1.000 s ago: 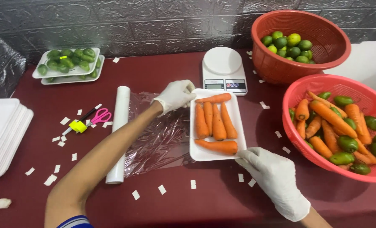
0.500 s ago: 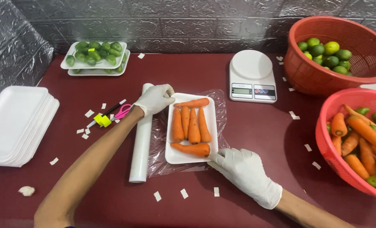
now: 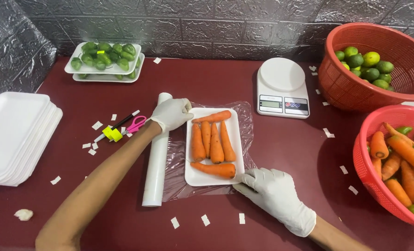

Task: Arranging carrots on a tray and wrapping them with plastic film for packaging.

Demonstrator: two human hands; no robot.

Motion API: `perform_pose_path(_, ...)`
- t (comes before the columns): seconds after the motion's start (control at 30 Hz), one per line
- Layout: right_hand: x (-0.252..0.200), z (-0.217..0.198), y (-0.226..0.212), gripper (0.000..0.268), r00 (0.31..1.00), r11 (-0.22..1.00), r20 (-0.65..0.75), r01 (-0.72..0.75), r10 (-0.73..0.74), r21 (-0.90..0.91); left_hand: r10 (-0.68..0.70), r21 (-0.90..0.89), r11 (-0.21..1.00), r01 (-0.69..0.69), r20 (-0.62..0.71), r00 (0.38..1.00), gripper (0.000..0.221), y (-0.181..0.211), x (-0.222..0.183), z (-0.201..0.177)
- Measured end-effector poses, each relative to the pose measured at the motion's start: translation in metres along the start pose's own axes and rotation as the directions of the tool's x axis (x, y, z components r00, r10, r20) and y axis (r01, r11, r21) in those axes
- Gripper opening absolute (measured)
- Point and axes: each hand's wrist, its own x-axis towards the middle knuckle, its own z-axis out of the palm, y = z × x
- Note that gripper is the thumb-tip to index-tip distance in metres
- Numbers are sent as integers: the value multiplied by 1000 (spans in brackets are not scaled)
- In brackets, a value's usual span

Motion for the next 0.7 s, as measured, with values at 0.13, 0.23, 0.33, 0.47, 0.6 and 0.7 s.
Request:
perform_pose_path(0.13, -4, 4, 7, 4, 996, 994, 71, -64, 58, 90, -5, 93, 996, 6, -2, 1000, 20, -4, 7, 6)
perform_pose_path(0.23, -3, 6, 19, 17, 969, 967, 230, -140, 90, 214, -6, 153, 988, 7, -2, 1000, 19, -2, 5, 6)
perform_pose_path(0.33, -4, 10, 30, 27, 944, 953, 327, -125, 30, 275, -24, 149, 989, 22, 8, 1000, 22, 2, 0, 3)
perform_pose_path(0.47, 0, 7, 34, 23, 984, 955, 147, 54, -101, 291, -36, 98, 994, 37, -7, 999, 20, -3, 8, 9)
perform_pose_path(0.6, -4, 14, 34, 21, 987, 969, 35, 149, -159, 200, -36, 12, 999, 36, -6, 999, 19, 9, -6, 2)
perform_pose_path(0.7, -4, 11, 33, 17, 987, 968, 74, 126, -145, 219, -41, 92, 995, 43, -20, 999, 16, 8, -4, 7)
